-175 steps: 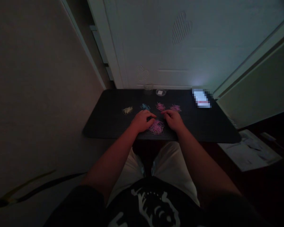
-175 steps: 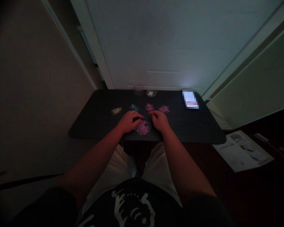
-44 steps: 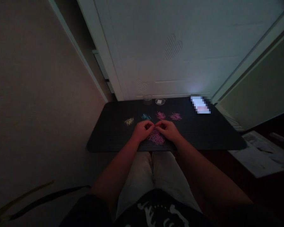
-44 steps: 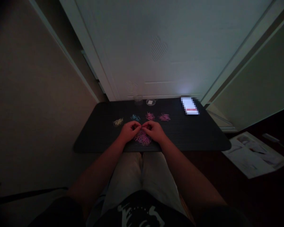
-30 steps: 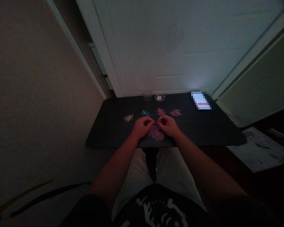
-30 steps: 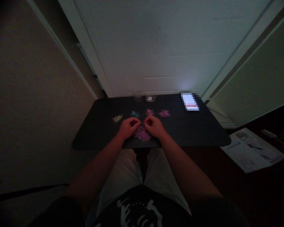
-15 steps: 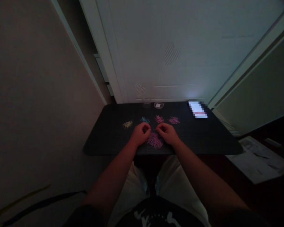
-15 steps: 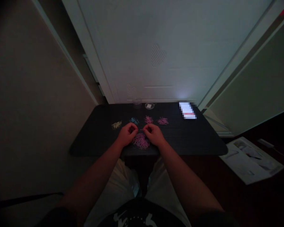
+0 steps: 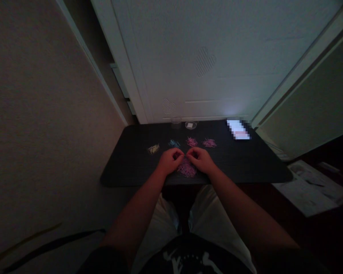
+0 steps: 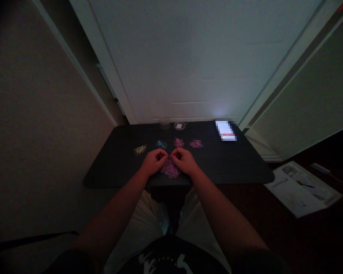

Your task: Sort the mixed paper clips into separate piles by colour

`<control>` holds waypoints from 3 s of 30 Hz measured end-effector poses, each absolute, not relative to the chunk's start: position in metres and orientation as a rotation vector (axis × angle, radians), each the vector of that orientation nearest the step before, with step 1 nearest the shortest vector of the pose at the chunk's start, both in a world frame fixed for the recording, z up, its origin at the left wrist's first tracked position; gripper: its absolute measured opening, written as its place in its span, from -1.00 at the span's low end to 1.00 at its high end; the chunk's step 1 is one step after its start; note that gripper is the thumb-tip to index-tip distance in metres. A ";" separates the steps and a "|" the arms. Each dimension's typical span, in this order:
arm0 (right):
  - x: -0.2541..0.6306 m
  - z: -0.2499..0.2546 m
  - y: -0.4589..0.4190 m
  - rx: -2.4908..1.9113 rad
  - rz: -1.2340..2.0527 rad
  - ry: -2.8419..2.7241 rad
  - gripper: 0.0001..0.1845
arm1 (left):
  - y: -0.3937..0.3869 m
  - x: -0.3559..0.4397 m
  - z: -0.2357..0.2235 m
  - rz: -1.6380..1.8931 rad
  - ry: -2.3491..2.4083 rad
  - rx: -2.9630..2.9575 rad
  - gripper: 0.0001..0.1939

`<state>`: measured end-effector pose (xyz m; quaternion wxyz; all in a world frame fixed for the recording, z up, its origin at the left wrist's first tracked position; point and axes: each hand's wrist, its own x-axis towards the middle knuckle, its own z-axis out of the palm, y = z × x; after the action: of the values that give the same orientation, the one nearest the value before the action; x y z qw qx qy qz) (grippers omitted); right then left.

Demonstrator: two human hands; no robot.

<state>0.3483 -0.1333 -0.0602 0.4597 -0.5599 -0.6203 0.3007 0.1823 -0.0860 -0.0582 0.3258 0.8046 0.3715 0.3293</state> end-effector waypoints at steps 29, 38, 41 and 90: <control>0.350 -0.061 -0.132 -1.402 0.714 -1.523 -0.93 | -0.087 0.182 -0.056 0.822 0.986 2.119 -0.87; 0.350 -0.062 -0.134 -1.370 0.731 -1.583 -0.90 | -0.088 0.182 -0.055 0.842 0.957 2.161 -0.82; 0.350 -0.063 -0.134 -1.375 0.723 -1.586 -0.91 | -0.089 0.183 -0.053 0.833 0.986 2.184 -0.85; 0.448 -0.040 -0.131 -2.162 0.045 -1.420 -0.87 | -0.087 0.184 -0.056 0.883 1.021 2.077 -0.83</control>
<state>0.4482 -0.1310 -0.0397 0.2737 -0.8039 -0.5278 0.0169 0.1837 -0.0869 -0.0562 0.3261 0.7928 0.3895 0.3369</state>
